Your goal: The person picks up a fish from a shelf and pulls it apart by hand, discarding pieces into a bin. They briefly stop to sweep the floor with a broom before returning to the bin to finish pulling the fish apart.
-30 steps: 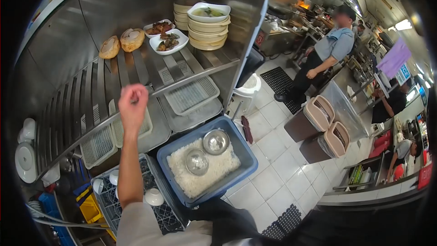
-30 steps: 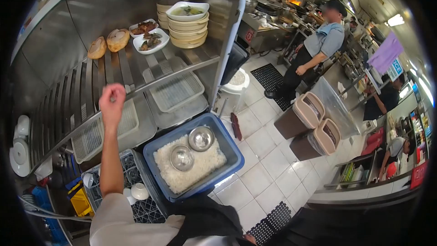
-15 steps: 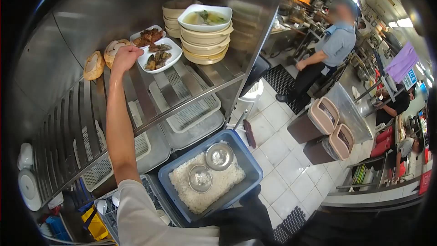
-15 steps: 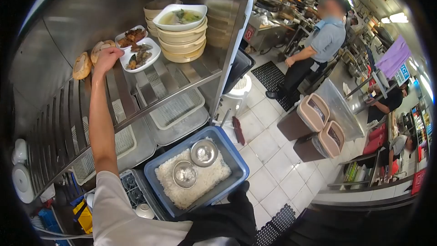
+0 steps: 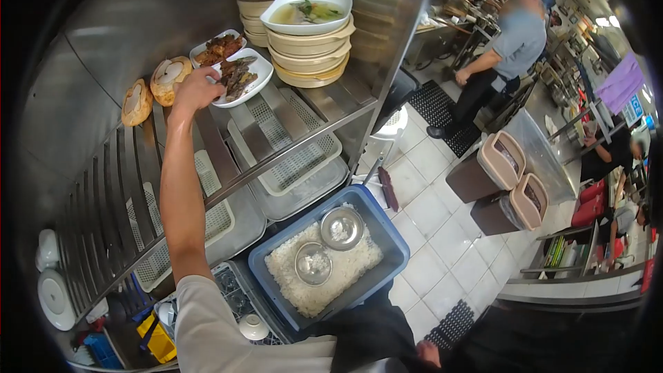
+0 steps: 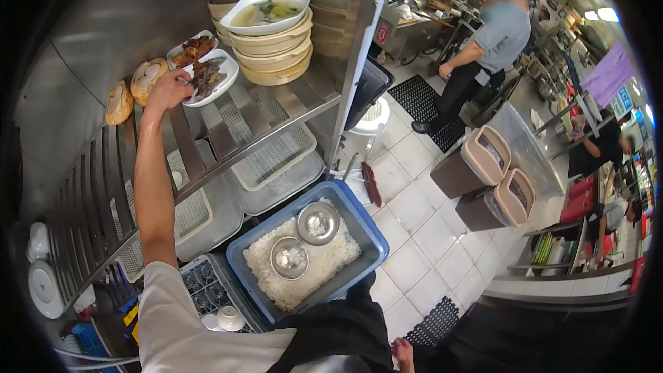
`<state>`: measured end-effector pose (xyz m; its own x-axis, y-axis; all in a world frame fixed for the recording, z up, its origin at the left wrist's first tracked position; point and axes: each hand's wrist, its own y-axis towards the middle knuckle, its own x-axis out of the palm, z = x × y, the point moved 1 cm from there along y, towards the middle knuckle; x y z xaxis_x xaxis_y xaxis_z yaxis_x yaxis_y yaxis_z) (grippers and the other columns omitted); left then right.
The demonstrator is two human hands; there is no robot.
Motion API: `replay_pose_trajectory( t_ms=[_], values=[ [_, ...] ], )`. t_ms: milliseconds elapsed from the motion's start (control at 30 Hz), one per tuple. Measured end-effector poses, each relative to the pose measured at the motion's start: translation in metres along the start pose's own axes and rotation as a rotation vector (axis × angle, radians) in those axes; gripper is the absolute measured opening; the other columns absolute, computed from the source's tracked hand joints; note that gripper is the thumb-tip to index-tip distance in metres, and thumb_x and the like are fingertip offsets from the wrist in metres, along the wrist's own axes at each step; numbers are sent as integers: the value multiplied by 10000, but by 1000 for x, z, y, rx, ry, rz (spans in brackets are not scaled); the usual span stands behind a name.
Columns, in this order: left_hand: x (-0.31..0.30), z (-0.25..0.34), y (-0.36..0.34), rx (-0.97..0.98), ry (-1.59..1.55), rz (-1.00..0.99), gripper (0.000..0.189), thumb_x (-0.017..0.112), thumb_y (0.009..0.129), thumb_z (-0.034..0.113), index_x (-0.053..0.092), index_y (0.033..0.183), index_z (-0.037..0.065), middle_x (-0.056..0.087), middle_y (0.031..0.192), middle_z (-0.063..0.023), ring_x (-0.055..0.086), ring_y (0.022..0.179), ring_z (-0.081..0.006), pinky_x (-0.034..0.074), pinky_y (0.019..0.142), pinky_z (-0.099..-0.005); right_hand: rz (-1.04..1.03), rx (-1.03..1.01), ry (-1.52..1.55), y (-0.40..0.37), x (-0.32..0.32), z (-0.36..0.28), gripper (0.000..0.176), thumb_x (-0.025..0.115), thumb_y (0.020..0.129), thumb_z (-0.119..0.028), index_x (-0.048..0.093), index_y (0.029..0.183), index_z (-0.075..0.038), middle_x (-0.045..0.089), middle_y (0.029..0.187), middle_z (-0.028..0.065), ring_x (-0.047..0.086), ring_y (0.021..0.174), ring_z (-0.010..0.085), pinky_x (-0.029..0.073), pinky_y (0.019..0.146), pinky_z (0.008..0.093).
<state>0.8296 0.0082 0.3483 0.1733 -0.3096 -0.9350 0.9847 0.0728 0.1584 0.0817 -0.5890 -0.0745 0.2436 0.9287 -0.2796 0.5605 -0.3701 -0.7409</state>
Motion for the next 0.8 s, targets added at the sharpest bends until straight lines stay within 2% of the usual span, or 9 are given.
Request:
replay_pose_trajectory(
  t_ms=[67, 167, 267, 367, 400, 433, 500, 633, 800],
  values=[
    [-1, -12, 6, -16, -134, 26, 399, 711, 662, 296, 720, 1024, 127, 722, 909, -106, 676, 907, -222, 415, 912, -384, 118, 166, 27, -23, 30, -76, 296, 582, 927, -177, 631, 1133, 30, 681, 862, 122, 640, 720, 195, 496, 587, 286],
    [-10, -33, 5, 27, -459, 81, 254, 698, 735, 223, 719, 922, 52, 724, 909, -74, 658, 888, -167, 453, 805, -288, 82, -90, -333, -13, 39, -70, 345, 581, 925, -201, 622, 1165, 43, 705, 981, 159, 672, 871, 230, 527, 741, 318],
    [-27, -37, -12, 8, -656, 158, 225, 673, 810, 170, 702, 944, -8, 720, 904, -68, 644, 859, -157, 486, 751, -251, 74, 11, -359, -9, 40, -70, 336, 571, 925, -212, 634, 1149, 30, 695, 1046, 216, 678, 980, 296, 516, 858, 376],
    [-38, -25, -49, -37, -1653, -90, 294, 616, 832, 126, 614, 1076, -37, 682, 925, -109, 625, 814, -198, 502, 772, -293, 97, -113, -607, -1, 39, -79, 310, 575, 915, -212, 658, 1124, 1, 680, 1022, 258, 662, 1002, 378, 515, 858, 425],
    [-35, 3, -82, 30, -1971, -206, 306, 589, 840, 111, 581, 1101, -49, 669, 938, -123, 618, 801, -214, 506, 781, -310, 98, -374, -654, 7, 39, -85, 311, 578, 907, -209, 656, 1129, -7, 667, 1014, 282, 635, 1015, 438, 506, 887, 464],
    [-31, 38, -115, 5, -2008, -207, 286, 572, 841, 102, 576, 1083, -50, 661, 944, -135, 622, 805, -229, 506, 783, -321, 98, -307, -801, 20, 44, -103, 347, 589, 900, -208, 623, 1182, -9, 655, 1076, 278, 619, 1045, 444, 497, 915, 469],
    [-1, 100, -175, 31, -2132, -437, 274, 563, 843, 105, 575, 1064, -56, 656, 953, -153, 637, 831, -255, 507, 798, -340, 196, -647, -667, -6, 58, -205, 430, 611, 898, -188, 552, 1285, -11, 620, 1183, 257, 582, 1118, 426, 463, 972, 466],
    [75, 195, -271, 173, -1935, -863, 277, 587, 841, 172, 613, 1047, -12, 662, 1037, -160, 614, 922, -229, 503, 833, -342, 359, -1245, -362, -120, 71, -426, 283, 662, 852, 3, 634, 1133, -11, 652, 1038, 176, 619, 969, 342, 492, 857, 389],
    [107, 283, -344, 176, -1743, -1137, 273, 605, 883, 178, 616, 1043, -44, 678, 955, -137, 658, 862, -211, 492, 833, -321, 432, -1689, -438, -179, 42, -492, 376, 757, 752, -33, 641, 1108, -44, 630, 1034, 118, 628, 907, 324, 510, 787, 382]
  ],
)
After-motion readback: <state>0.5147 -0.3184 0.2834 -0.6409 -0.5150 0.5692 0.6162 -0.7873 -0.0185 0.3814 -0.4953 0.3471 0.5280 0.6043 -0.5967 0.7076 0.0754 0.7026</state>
